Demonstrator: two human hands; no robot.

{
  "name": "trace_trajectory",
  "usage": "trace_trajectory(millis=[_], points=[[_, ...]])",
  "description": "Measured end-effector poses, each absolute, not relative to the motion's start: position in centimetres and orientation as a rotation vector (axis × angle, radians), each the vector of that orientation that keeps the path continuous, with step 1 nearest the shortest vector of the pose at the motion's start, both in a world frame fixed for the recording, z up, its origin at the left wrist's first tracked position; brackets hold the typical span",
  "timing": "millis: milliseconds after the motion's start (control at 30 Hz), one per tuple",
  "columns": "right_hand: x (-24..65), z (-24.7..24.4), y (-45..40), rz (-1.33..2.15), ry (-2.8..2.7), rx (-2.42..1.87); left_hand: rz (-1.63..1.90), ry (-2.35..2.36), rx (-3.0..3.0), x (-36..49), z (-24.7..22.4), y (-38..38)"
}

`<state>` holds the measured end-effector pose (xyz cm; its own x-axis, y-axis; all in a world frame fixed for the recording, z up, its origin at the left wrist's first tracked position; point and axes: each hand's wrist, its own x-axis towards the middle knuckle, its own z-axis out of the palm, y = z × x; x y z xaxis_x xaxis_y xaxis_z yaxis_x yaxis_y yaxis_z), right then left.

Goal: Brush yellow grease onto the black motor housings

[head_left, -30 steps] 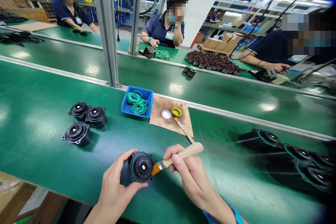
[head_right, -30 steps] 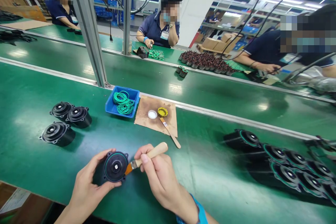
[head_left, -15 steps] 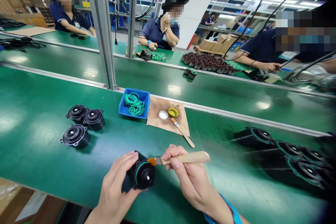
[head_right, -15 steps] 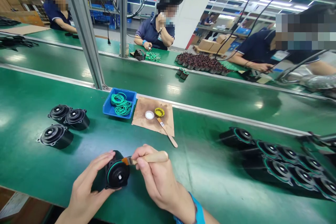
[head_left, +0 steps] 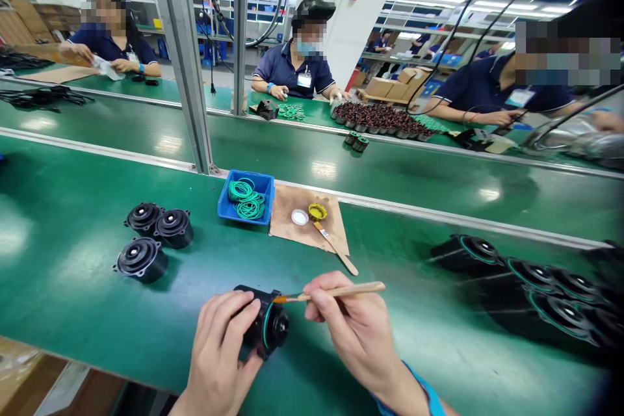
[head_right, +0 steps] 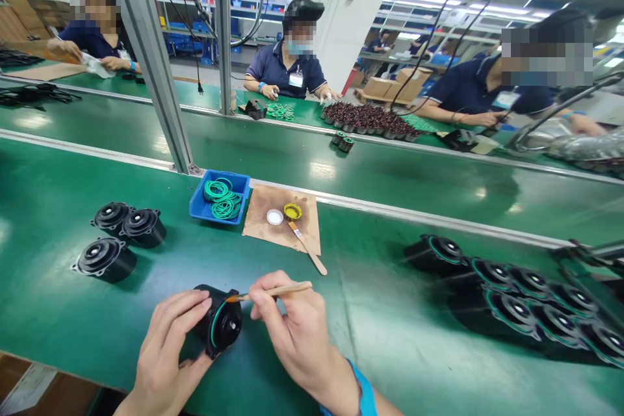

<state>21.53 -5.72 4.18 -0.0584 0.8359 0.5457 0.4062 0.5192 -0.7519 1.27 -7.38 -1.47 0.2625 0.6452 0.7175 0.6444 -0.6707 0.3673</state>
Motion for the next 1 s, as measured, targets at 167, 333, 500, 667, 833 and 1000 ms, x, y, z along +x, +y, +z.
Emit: trace_trajectory(millis=[167, 333, 500, 667, 833, 1000], points=[[21.2, 4.7, -6.0, 0.455, -1.757, -1.000, 1.387, 1.274, 2.515, 1.6, -1.3, -7.3], [21.1, 4.9, -6.4, 0.407, -1.919, -0.794, 1.335, 1.308, 2.482, 1.4, -1.7, -7.2], [21.5, 5.2, -6.8, 0.356, -2.210, -0.622, 1.343, 1.356, 2.394, 1.3, -1.3, -6.7], [21.8, 6.0, -6.8, 0.312, -2.392, -0.591, 1.385, 1.411, 2.232, 1.2, -1.0, -6.4], [22.6, 6.1, -5.9, 0.279, -2.330, -0.629, 1.260, 1.442, 1.971, 0.5, -2.0, -6.6], [23.9, 3.7, -6.1, 0.595, -1.775, -0.769, 1.165, 1.430, 1.652, 0.2, -2.8, -7.0]])
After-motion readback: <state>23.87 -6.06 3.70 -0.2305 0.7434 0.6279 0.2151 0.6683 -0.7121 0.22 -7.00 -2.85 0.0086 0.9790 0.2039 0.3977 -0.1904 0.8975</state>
